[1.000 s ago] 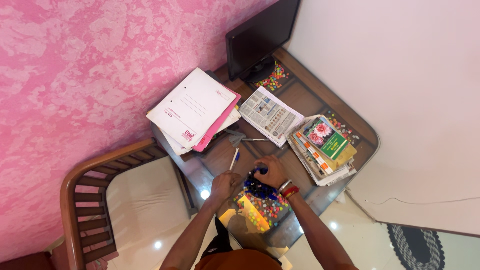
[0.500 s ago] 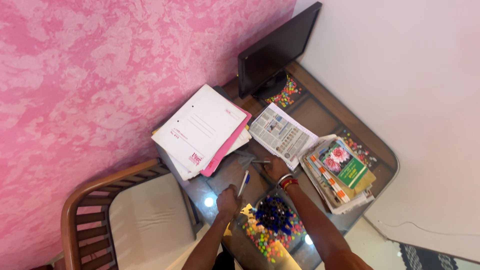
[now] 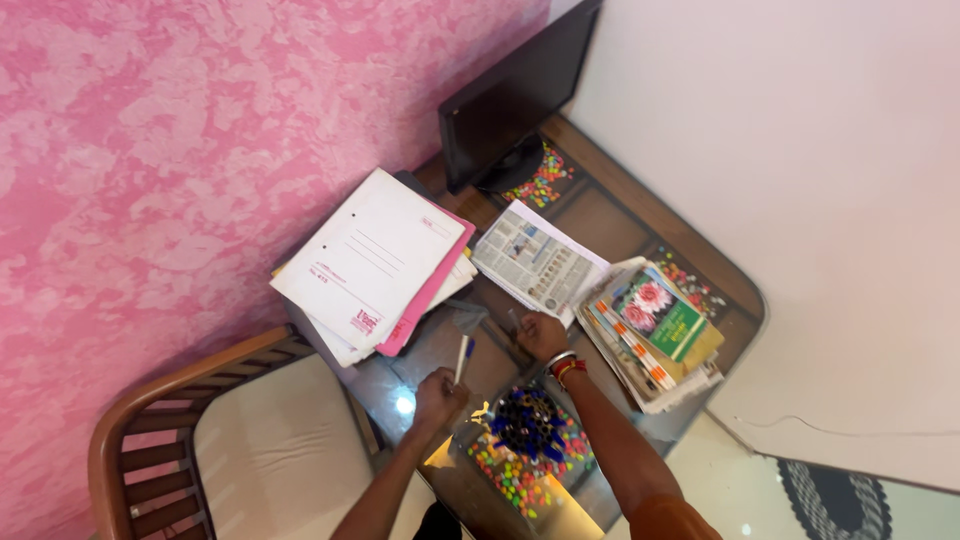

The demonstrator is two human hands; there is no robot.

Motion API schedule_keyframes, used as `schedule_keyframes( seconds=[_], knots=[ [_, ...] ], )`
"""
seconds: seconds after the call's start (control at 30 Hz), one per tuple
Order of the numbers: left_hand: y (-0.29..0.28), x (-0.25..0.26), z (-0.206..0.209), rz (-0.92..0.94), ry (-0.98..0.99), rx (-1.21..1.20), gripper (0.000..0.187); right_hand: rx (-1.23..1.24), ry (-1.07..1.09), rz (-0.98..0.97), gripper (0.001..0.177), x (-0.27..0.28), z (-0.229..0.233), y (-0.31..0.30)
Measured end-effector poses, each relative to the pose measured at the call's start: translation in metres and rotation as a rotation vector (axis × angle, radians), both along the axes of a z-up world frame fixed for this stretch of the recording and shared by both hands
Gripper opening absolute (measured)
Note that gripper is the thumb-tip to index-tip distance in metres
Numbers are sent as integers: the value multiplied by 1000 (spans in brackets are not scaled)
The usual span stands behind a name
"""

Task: The person organizes a cluttered desk by sorting and stacking various items. They handle notebooks, books, newspapers, and a pen holder, arranging them into neat piles on the glass surface.

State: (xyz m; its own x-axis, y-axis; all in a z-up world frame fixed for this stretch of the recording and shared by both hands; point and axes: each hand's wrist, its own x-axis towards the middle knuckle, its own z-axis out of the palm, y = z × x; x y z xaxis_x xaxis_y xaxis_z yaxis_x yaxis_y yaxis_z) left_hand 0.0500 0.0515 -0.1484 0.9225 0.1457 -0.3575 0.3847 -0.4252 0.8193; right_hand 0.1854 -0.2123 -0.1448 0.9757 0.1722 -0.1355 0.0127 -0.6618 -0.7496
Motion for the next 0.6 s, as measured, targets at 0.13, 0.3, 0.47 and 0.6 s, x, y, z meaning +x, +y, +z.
schedule_keyframes(
  seconds=[0.13, 0.3, 0.47, 0.6],
  knots=[
    [4, -8, 3, -59, -186, -97, 30, 218, -148, -180, 29, -23, 12, -22],
    [-19, -19, 32, -45, -323, -455, 22, 479, -330, -324, 33, -68, 32, -48],
    [-39, -39, 67, -95, -335, -473, 17, 556, -309, -416, 27, -123, 59, -67],
    [-43, -57, 93, -82, -334, -391, 12, 573, -281, -352, 25, -155, 82, -70]
  ],
)
